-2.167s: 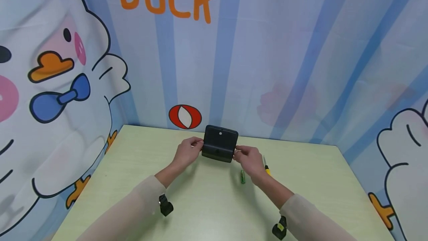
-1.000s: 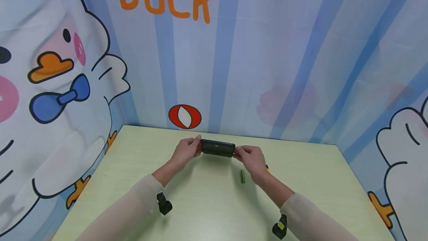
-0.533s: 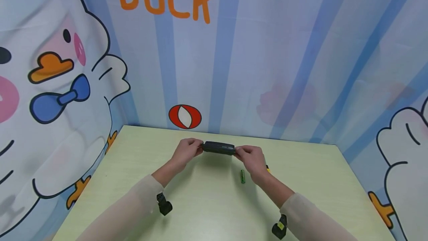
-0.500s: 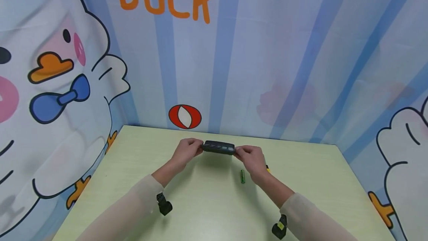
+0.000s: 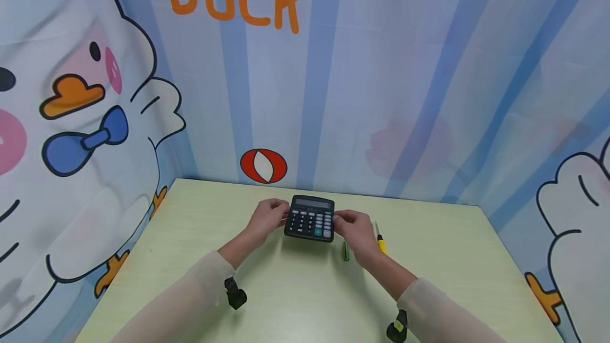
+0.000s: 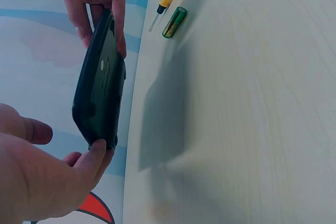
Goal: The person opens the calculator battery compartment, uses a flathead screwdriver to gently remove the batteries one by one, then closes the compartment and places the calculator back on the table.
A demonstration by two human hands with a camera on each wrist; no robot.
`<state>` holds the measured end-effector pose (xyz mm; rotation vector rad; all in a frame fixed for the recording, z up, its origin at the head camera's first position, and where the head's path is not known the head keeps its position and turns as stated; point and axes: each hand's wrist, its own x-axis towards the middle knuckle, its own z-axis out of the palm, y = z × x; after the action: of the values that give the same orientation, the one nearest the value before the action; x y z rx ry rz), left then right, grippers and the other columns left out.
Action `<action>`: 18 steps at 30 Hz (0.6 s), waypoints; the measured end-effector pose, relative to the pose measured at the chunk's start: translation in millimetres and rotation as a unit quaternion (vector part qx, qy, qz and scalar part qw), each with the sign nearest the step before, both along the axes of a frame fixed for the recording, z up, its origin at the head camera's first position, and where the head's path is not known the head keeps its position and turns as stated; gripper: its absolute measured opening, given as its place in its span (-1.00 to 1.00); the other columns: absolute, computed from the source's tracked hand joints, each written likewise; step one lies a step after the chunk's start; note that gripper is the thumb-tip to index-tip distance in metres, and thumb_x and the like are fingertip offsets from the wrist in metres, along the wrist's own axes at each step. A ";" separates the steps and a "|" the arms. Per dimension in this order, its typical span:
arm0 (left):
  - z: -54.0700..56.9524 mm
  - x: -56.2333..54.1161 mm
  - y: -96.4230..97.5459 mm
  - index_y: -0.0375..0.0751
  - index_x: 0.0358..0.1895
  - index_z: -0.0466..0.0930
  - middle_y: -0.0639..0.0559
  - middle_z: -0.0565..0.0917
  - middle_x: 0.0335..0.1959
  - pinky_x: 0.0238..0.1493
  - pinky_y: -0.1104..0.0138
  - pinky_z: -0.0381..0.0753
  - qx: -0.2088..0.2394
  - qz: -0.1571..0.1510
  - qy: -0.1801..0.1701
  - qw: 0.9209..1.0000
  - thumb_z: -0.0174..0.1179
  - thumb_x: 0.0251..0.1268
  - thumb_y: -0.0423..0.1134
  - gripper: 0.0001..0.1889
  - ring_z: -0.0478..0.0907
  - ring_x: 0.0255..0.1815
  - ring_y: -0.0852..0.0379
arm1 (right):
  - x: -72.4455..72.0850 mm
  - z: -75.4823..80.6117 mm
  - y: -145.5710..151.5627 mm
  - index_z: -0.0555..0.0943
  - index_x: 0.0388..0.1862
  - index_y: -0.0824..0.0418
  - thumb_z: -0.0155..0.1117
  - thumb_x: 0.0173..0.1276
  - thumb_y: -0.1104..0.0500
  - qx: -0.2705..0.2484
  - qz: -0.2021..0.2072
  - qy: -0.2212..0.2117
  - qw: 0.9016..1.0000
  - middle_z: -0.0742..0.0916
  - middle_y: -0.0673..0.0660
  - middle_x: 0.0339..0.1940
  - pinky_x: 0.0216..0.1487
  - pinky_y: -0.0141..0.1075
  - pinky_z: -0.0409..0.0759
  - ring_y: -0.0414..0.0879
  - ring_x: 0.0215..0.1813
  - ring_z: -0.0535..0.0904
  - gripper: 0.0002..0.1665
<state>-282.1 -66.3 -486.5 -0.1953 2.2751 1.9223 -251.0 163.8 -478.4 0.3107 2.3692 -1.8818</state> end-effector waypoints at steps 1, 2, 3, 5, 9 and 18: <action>-0.4 0.4 0.3 -0.41 0.33 0.57 -0.24 0.68 0.15 0.22 0.10 0.70 -0.001 0.001 -0.002 1.000 0.07 0.60 -0.22 -0.58 0.66 0.15 -0.11 | 0.6 -0.5 -0.5 0.64 0.31 0.35 0.17 0.66 0.22 -0.002 0.000 0.001 1.000 0.71 0.30 0.22 0.30 -0.02 0.65 0.12 0.20 0.73 -0.63; -0.9 0.8 0.4 -0.42 0.34 0.56 -0.25 0.67 0.16 0.23 0.09 0.69 -0.001 0.000 -0.002 1.000 0.07 0.60 -0.22 -0.58 0.66 0.16 -0.11 | 1.1 -1.1 -1.2 0.63 0.31 0.36 0.16 0.66 0.23 -0.001 -0.001 0.001 1.000 0.71 0.31 0.22 0.29 -0.03 0.65 0.13 0.21 0.72 -0.63; -1.6 0.8 0.4 -0.42 0.34 0.55 -0.26 0.67 0.17 0.24 0.08 0.68 0.001 0.000 -0.002 1.000 0.07 0.61 -0.22 -0.57 0.66 0.17 -0.12 | 1.7 -1.6 -1.8 0.63 0.32 0.36 0.16 0.67 0.23 0.000 -0.003 0.000 1.000 0.70 0.31 0.23 0.28 -0.04 0.66 0.13 0.22 0.71 -0.63; -2.4 0.9 0.6 -0.43 0.36 0.54 -0.26 0.66 0.18 0.24 0.08 0.68 0.002 -0.001 -0.003 1.000 0.07 0.61 -0.22 -0.56 0.65 0.19 -0.13 | 2.9 -2.3 -2.9 0.62 0.34 0.35 0.16 0.67 0.23 0.004 -0.004 -0.002 1.000 0.69 0.31 0.25 0.28 -0.05 0.66 0.14 0.25 0.69 -0.62; -3.5 1.9 0.5 -0.42 0.38 0.52 -0.26 0.65 0.21 0.23 0.10 0.69 0.002 -0.003 -0.006 1.000 0.07 0.62 -0.21 -0.55 0.64 0.22 -0.13 | 5.1 -4.6 -4.0 0.62 0.35 0.34 0.17 0.67 0.23 0.011 -0.003 -0.003 1.000 0.68 0.31 0.28 0.26 -0.06 0.67 0.15 0.27 0.66 -0.61; -14.0 4.7 3.4 -0.42 0.40 0.51 -0.26 0.62 0.25 0.23 0.11 0.69 -0.028 -0.005 -0.010 1.000 0.09 0.61 -0.19 -0.53 0.64 0.19 -0.12 | 6.6 -14.4 -5.1 0.60 0.39 0.30 0.18 0.65 0.23 0.026 0.002 -0.004 1.000 0.68 0.27 0.29 0.23 -0.11 0.69 0.13 0.26 0.67 -0.59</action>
<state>-277.4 -62.9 -500.5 -0.2085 2.3160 1.8445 -244.4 158.6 -492.8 0.3168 2.4146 -1.8164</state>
